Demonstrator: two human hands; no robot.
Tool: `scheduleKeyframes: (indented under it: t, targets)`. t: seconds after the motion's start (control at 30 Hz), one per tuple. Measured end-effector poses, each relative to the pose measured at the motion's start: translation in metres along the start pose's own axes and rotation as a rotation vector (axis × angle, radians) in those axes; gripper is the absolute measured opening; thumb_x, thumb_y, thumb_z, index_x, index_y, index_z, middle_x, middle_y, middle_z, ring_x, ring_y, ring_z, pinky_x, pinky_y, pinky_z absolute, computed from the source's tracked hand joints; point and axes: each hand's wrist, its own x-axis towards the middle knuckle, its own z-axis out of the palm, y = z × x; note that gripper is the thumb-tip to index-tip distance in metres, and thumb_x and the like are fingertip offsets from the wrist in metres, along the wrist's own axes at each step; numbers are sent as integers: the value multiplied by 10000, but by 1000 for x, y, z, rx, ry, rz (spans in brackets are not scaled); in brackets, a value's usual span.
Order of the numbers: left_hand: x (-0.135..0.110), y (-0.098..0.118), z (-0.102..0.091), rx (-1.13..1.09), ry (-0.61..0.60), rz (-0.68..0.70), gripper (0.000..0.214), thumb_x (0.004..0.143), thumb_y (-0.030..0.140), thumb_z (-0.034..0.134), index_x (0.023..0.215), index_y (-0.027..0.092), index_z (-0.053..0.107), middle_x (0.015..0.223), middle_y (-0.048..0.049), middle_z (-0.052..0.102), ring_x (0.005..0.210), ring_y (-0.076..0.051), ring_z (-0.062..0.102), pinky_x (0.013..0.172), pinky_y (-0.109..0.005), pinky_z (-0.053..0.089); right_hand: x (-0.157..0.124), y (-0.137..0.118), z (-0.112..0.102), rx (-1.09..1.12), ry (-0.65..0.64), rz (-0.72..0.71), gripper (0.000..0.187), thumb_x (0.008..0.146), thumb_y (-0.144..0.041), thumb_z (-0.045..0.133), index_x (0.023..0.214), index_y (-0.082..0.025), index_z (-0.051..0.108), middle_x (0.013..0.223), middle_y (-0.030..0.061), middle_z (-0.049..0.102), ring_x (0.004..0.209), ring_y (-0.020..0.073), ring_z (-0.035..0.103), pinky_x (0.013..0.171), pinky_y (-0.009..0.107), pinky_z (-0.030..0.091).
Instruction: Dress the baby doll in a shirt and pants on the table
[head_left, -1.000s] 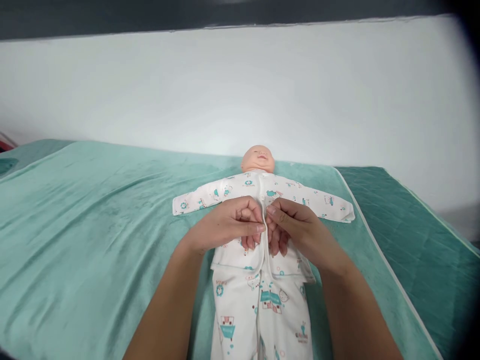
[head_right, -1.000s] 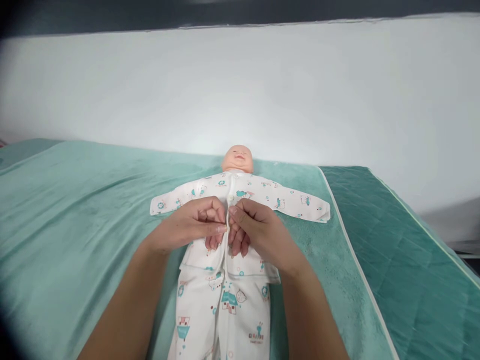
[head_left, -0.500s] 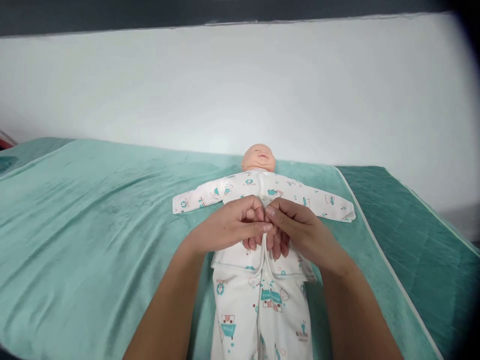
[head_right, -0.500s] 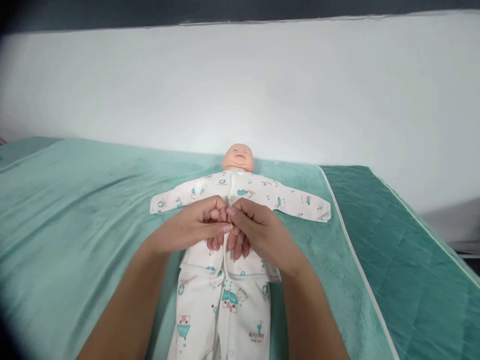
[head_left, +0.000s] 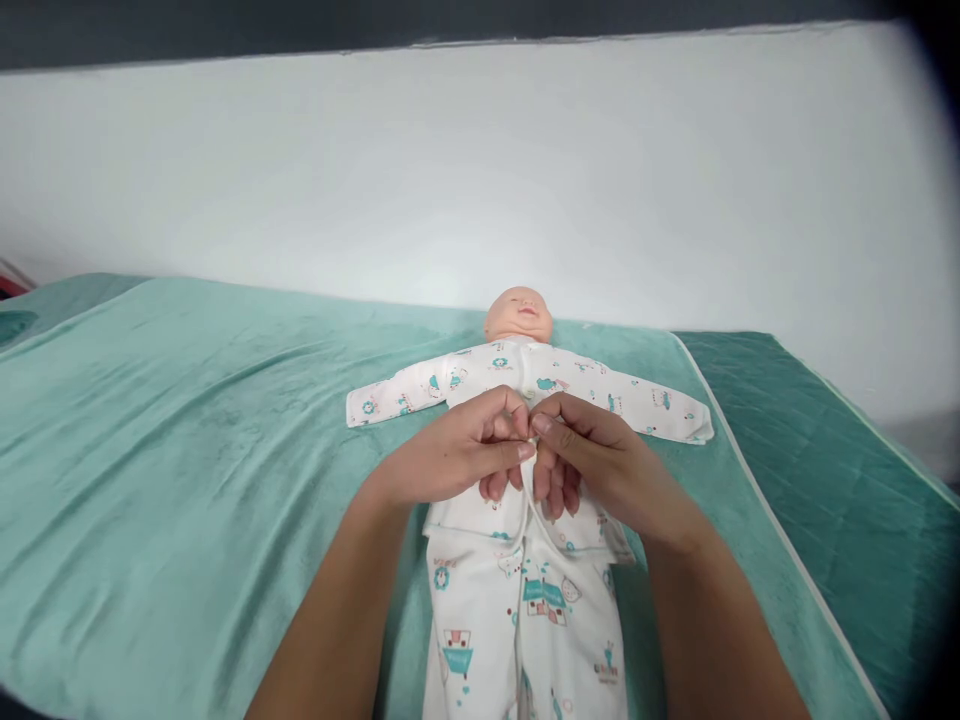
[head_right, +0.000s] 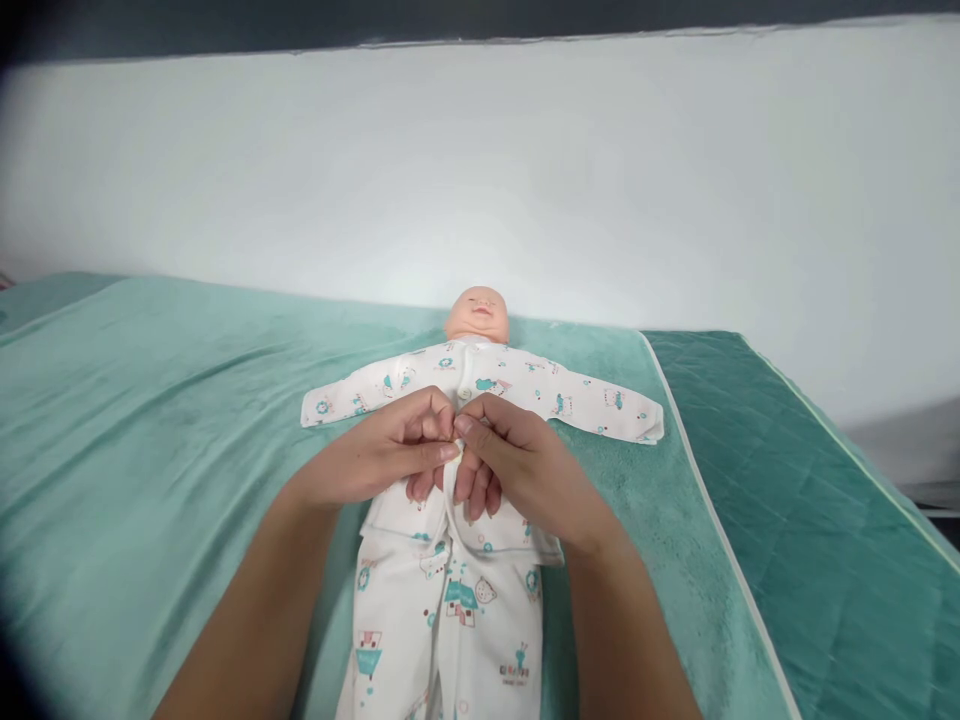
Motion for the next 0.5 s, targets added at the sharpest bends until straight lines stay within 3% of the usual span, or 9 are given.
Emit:
scheduleKeyframes:
  t: [0.33,0.5]
  targets:
    - [-1,-1,-2,-34,7,27,151,941,321,569,921,202,480,650,70,510,501,-50,475,514,-201,400,0,0,-3,-4,-42,2,259,985,-471,497,944,-219,540,622,-10,673,500,135,638,473,224,476]
    - [0,-3,-4,-57,-17,-2,201,943,381,561,939,198,478,687,35,577,496,-61,490,493,-203,411,0,1,-7,28,-91,-4,170,965,-385,550,1019,-230,510,674,-14,682,562,145,665,509,234,503]
